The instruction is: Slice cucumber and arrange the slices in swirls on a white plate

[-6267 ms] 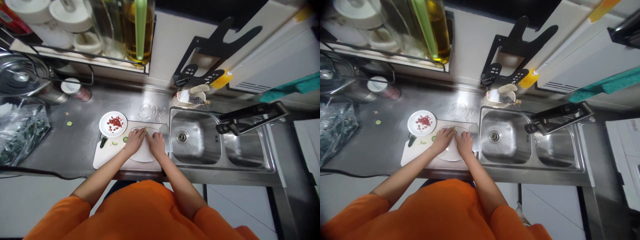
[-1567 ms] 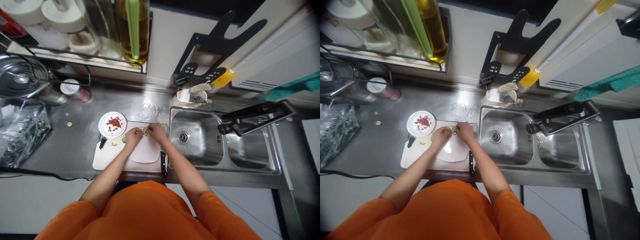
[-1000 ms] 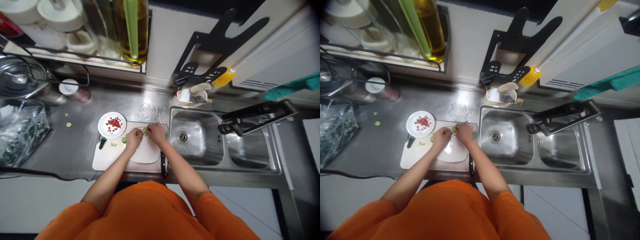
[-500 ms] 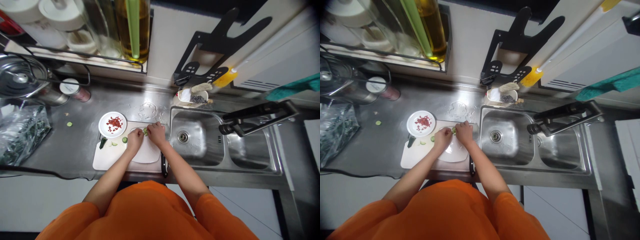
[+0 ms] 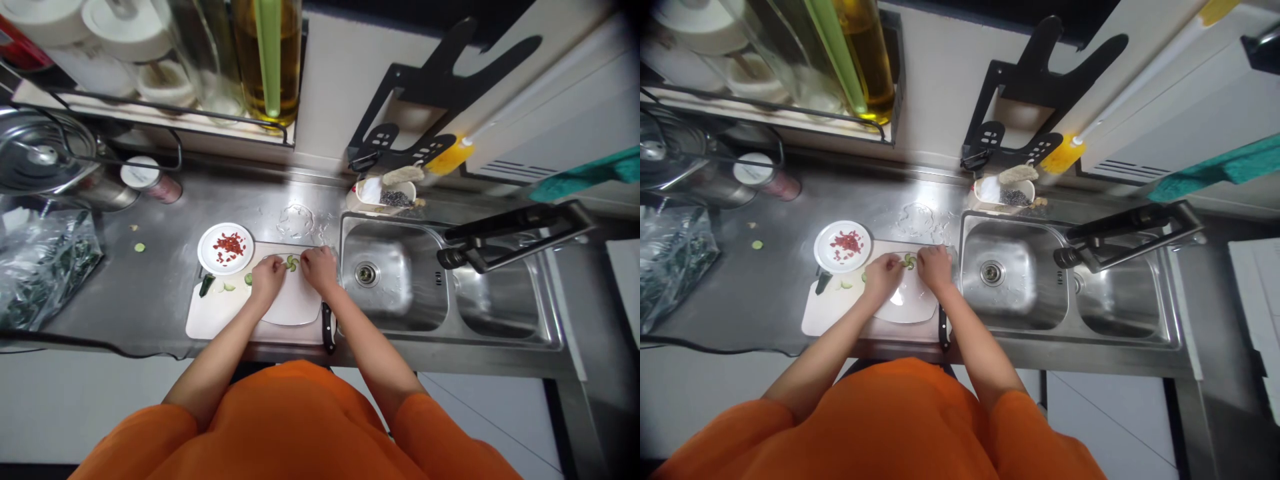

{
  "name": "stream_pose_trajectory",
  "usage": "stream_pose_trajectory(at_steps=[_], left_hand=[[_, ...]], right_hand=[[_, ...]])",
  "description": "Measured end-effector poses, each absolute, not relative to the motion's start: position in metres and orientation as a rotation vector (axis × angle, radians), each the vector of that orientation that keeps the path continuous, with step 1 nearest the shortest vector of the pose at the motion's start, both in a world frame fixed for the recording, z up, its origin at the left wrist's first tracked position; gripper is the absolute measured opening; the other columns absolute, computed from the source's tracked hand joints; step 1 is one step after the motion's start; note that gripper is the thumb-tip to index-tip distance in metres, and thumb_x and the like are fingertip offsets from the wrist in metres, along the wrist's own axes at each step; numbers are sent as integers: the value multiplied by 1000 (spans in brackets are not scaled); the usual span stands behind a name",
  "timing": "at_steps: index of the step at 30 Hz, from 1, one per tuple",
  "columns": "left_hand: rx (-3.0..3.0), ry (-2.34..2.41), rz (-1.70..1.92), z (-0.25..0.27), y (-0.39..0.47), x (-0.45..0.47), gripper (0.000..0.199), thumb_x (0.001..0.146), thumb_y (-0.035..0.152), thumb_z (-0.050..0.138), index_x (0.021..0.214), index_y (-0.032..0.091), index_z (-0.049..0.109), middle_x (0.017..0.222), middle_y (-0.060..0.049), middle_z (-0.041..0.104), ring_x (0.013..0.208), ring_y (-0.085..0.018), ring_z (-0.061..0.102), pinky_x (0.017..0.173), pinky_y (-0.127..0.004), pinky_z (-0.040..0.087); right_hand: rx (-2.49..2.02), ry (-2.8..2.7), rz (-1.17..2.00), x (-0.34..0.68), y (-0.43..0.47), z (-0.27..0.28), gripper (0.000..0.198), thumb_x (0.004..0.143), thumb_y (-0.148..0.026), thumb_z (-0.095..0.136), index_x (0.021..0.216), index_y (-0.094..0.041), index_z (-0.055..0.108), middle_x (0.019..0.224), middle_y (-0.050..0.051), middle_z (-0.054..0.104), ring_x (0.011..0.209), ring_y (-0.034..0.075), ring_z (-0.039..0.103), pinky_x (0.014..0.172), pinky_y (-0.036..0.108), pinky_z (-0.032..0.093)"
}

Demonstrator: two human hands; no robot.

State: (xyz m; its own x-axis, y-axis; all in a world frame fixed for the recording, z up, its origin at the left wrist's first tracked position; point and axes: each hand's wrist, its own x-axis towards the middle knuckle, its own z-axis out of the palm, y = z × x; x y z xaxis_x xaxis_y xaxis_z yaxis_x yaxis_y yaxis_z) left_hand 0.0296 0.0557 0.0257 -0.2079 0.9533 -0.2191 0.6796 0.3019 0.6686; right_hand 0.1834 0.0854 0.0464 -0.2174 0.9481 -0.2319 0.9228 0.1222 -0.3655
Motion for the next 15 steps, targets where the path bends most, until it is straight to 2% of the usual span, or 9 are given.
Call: stream_pose_trajectory(at_steps=[6,15], left_hand=[[1502,2077,595,42,35,-17,20,78,30,51,87,18,66,79,-5,67,72,-18,60,73,-28,44],[1535,2157,481,29,0,-59,31,77,35,52,98,17,68,92,-9,70,82,-22,62,82,-31,45]], right_hand=[[-2018,-2209,751,197,59,54,20,88,-24,45,90,-22,64,90,4,64,97,22,44,68,31,25],[-1936,-2288,834,185,-4,51,18,89,-25,47,89,-23,64,90,4,64,96,22,45,67,30,25]])
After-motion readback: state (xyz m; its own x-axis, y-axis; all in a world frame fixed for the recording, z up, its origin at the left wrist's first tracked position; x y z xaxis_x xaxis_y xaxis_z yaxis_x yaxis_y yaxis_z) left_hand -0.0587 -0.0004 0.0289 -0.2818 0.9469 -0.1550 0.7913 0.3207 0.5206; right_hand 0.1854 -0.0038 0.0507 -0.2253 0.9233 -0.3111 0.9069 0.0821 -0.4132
